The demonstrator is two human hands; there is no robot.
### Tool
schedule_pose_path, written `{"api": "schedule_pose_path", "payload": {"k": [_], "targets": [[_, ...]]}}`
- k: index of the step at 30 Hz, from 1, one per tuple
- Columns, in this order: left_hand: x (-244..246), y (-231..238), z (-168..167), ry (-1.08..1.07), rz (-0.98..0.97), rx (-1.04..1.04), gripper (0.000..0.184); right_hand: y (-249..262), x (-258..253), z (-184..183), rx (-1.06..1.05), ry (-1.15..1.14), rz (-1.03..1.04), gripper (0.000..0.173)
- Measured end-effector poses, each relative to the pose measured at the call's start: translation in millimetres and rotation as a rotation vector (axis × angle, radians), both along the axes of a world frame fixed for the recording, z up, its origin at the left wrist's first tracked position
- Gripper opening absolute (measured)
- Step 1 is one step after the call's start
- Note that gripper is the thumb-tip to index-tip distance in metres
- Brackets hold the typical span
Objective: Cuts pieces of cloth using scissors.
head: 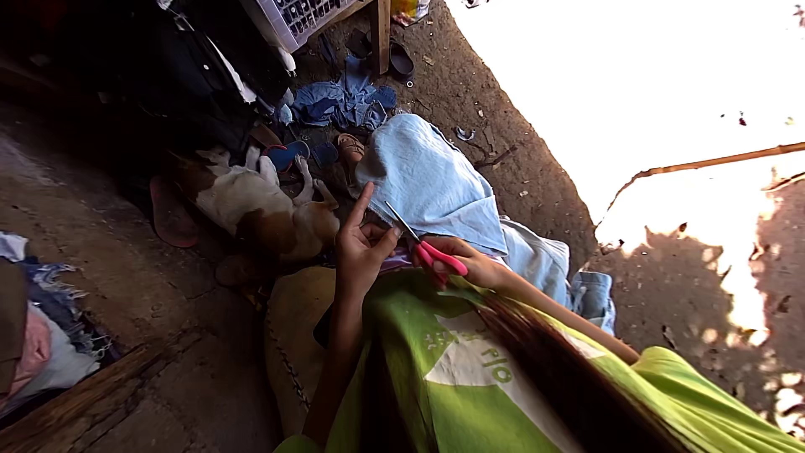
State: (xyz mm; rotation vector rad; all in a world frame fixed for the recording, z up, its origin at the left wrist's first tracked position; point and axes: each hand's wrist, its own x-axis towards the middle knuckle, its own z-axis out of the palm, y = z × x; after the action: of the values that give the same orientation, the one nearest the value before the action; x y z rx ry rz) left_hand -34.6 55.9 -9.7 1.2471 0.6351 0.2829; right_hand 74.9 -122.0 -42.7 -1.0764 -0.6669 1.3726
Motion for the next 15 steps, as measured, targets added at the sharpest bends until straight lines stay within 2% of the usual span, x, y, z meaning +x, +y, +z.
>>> {"api": "schedule_pose_path", "payload": {"k": [3,9,15], "targets": [[1.2,-0.1,-0.5,-0.016,-0.012,-0.002,0.088,2.1,-0.5,-0.7,0.003,0.007,0.003,0.041],[2.5,1.7,-0.1,-0.024,-0.035,-0.024,0.09,-3.3,0.1,-6.4,0.08,0.091,-0.039,0.031],[4.9,3.0,-7.7,-0.004,-0.022,-0.032,0.09,1.3,4.6,-0.4,-0.046,0.011,0.02,0.027]]}}
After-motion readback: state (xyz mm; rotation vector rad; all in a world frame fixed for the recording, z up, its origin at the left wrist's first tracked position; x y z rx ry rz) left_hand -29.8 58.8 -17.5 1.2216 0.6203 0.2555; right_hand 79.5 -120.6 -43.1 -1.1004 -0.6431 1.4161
